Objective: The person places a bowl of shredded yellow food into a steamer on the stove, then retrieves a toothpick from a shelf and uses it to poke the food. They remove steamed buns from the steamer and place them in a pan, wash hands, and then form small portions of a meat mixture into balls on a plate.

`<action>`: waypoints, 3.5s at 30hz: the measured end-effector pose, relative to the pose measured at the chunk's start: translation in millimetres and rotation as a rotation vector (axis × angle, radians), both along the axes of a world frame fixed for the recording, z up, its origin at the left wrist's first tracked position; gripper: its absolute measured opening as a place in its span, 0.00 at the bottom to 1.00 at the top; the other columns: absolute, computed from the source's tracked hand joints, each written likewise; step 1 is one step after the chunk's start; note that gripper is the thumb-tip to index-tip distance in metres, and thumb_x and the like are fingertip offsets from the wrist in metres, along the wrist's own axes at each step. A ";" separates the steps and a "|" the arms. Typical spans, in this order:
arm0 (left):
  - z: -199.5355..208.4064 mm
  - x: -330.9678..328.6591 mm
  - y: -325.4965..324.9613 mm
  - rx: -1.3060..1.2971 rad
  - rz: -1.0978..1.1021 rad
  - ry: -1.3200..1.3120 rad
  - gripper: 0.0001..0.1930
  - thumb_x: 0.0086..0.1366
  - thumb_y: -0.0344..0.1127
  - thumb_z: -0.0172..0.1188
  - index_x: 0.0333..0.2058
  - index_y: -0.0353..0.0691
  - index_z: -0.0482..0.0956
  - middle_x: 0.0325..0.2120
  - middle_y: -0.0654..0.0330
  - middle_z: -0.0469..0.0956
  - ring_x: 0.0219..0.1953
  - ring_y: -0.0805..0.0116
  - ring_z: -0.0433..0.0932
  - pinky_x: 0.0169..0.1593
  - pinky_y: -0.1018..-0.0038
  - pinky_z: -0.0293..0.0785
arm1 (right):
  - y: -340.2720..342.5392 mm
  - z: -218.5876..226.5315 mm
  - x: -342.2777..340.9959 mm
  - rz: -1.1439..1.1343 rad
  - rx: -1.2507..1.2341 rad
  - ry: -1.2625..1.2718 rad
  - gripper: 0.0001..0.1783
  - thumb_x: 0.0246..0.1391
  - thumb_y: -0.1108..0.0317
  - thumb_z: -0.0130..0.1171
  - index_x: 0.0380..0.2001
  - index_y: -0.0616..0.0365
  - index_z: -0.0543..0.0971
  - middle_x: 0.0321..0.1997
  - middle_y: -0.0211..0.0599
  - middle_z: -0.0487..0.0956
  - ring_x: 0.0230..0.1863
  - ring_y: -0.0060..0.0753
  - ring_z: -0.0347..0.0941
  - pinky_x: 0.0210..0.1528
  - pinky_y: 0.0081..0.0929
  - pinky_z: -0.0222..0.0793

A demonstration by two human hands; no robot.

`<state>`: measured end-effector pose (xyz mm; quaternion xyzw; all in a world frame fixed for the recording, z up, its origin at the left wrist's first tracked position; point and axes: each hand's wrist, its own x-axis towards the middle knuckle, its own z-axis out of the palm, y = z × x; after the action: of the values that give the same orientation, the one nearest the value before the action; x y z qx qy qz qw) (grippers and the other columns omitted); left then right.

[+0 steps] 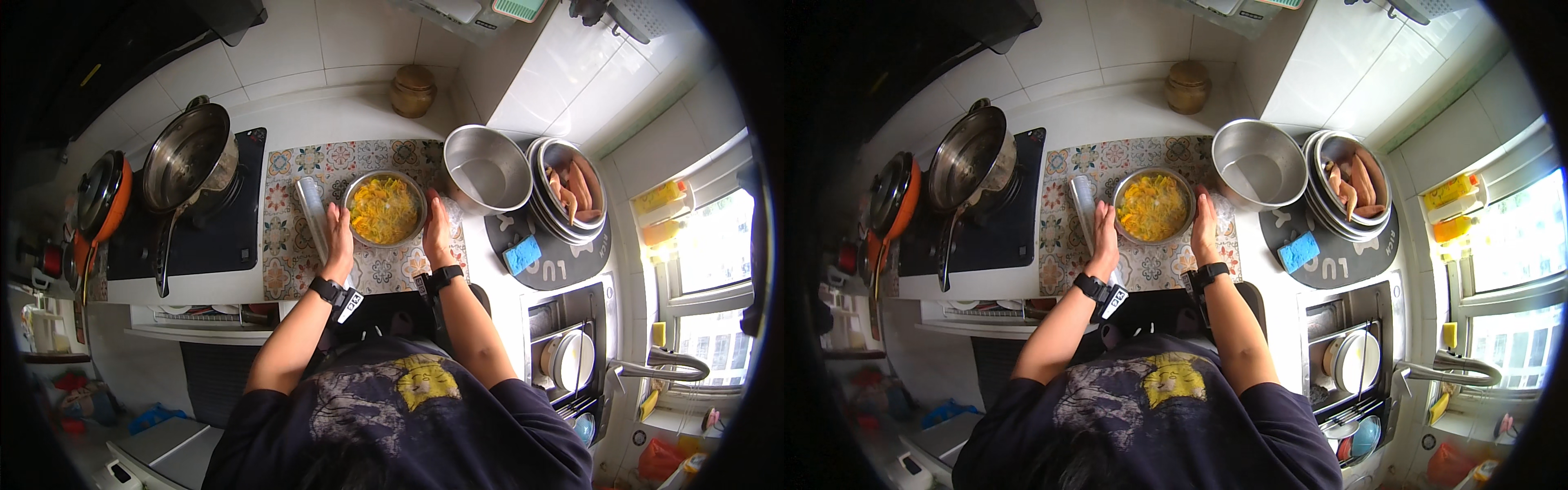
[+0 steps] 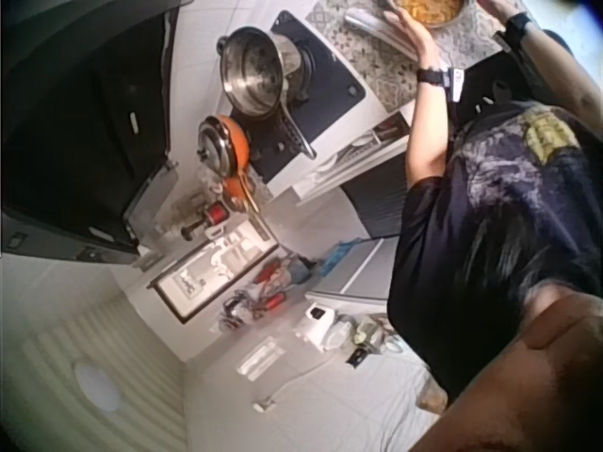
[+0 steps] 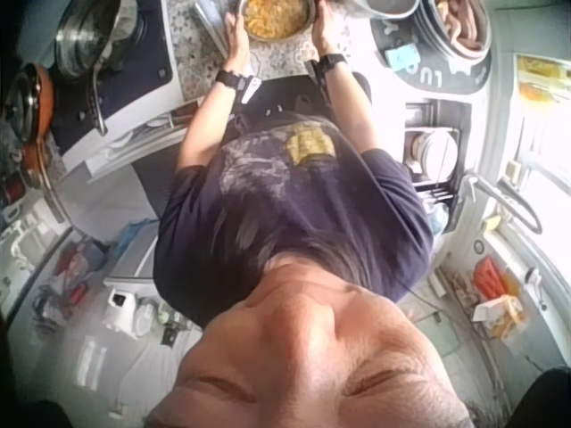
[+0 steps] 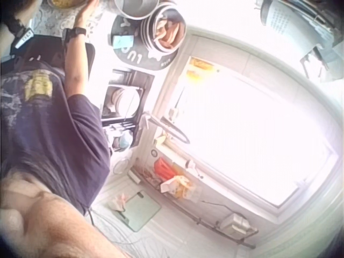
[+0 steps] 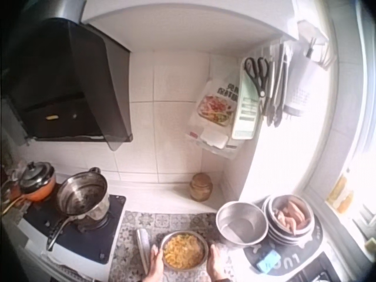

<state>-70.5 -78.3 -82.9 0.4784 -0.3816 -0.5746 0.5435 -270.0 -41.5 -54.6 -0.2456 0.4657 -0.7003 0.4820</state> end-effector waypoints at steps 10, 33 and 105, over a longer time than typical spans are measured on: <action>27.9 -10.9 1.3 0.237 0.032 0.340 0.31 0.69 0.47 0.45 0.64 0.37 0.50 0.65 0.56 0.49 0.67 0.65 0.48 0.67 0.70 0.44 | -12.4 -3.0 19.6 0.016 0.085 -0.415 0.28 0.64 0.50 0.41 0.61 0.55 0.64 0.62 0.31 0.67 0.62 0.32 0.61 0.62 0.32 0.57; 66.9 -11.3 43.0 0.479 0.031 0.281 0.28 0.65 0.52 0.46 0.59 0.42 0.61 0.59 0.62 0.63 0.62 0.67 0.57 0.64 0.61 0.45 | -9.4 -8.0 8.5 0.063 -0.011 -0.212 0.29 0.63 0.56 0.46 0.62 0.62 0.60 0.65 0.40 0.61 0.66 0.33 0.53 0.67 0.28 0.46; 5.4 24.7 19.2 0.102 -0.018 -0.020 0.25 0.70 0.30 0.43 0.62 0.31 0.52 0.63 0.48 0.55 0.65 0.62 0.55 0.64 0.72 0.53 | -6.0 -18.6 0.4 -0.062 0.013 0.237 0.27 0.63 0.62 0.46 0.60 0.66 0.62 0.64 0.43 0.63 0.65 0.33 0.57 0.65 0.26 0.50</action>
<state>-45.8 -59.1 -77.4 0.5079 -0.3614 -0.5933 0.5093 -269.6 -47.5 -73.2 -0.3090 0.5313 -0.6778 0.4034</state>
